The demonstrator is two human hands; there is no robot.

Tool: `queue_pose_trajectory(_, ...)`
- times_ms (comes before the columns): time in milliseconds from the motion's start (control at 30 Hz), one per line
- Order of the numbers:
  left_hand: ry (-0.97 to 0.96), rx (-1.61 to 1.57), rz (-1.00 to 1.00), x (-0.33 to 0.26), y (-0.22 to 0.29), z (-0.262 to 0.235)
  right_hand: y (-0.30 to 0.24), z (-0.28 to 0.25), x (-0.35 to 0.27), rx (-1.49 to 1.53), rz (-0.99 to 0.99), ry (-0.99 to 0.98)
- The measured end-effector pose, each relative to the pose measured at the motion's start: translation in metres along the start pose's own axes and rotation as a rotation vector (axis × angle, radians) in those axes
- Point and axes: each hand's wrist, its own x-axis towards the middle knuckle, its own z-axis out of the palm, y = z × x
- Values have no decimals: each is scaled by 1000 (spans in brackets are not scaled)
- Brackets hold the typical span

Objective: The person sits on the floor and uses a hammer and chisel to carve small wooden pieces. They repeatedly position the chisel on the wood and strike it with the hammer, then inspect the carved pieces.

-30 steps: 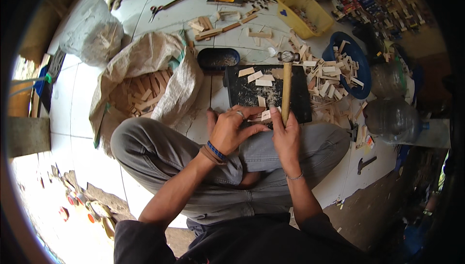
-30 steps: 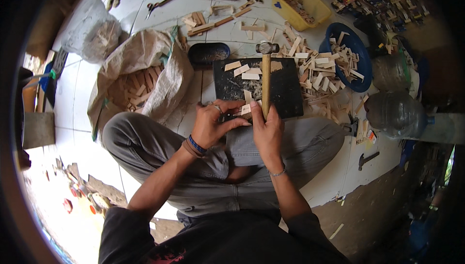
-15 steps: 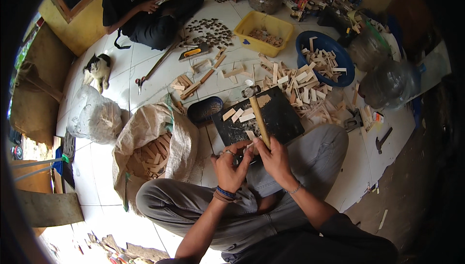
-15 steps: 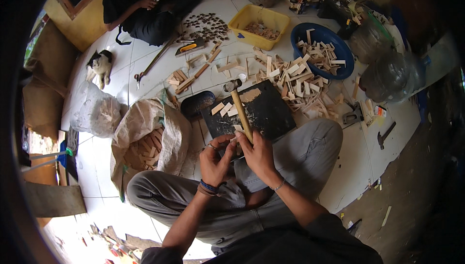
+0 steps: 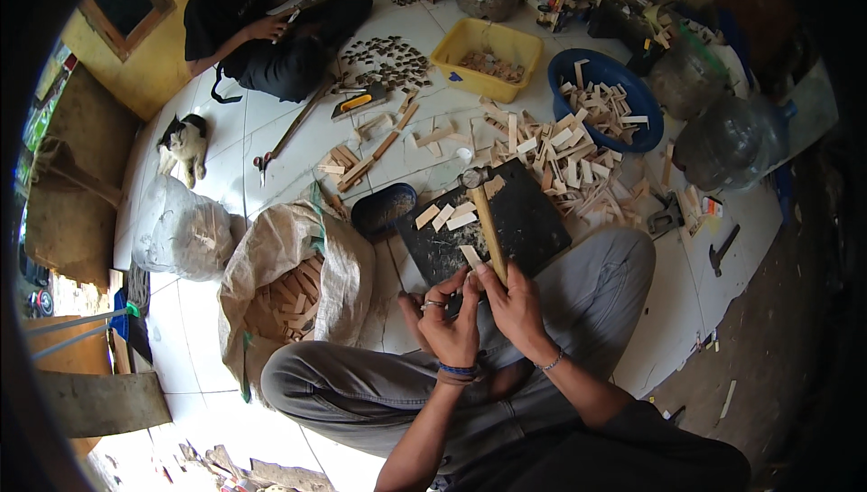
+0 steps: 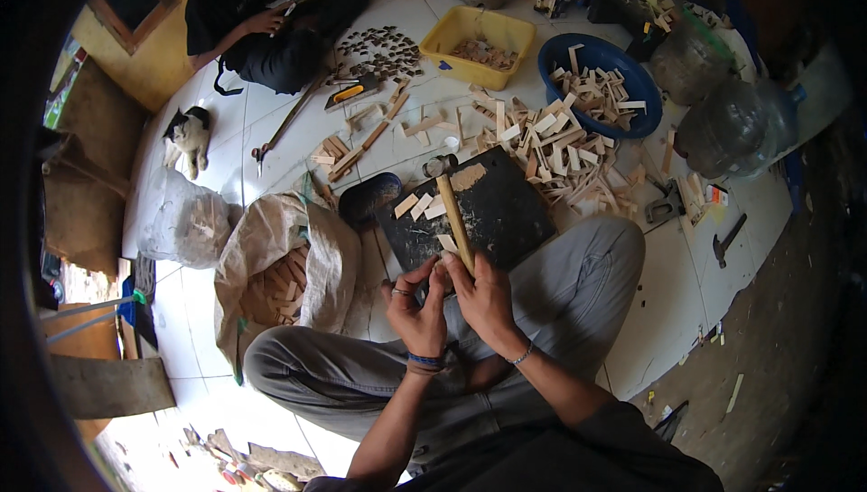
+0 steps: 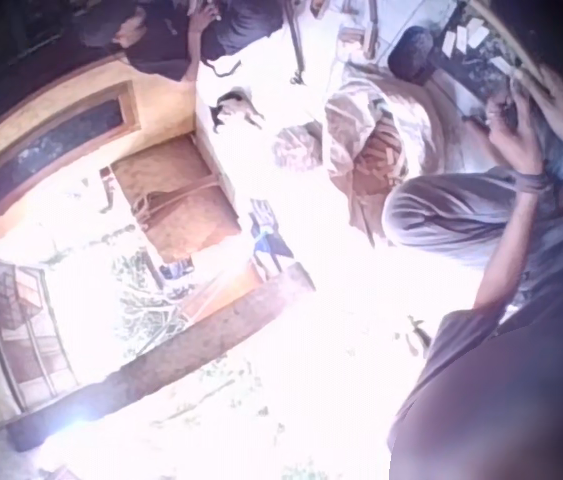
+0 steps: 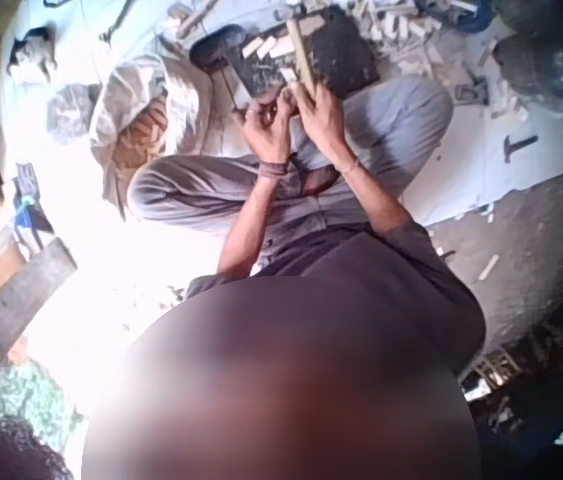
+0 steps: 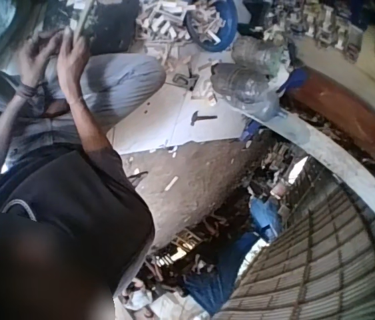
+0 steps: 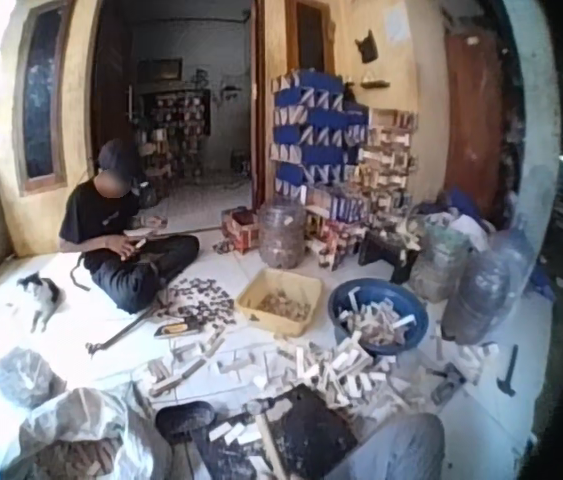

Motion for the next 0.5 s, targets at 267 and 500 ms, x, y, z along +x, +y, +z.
queue_pose_trajectory(267,108,-275,-49,-4,-19,4,-4,5,-8,-71,98,-66)
queue_pose_trajectory(500,62,-165,31,-5,-18,-2,-1,7,-9,127,-30,-23)
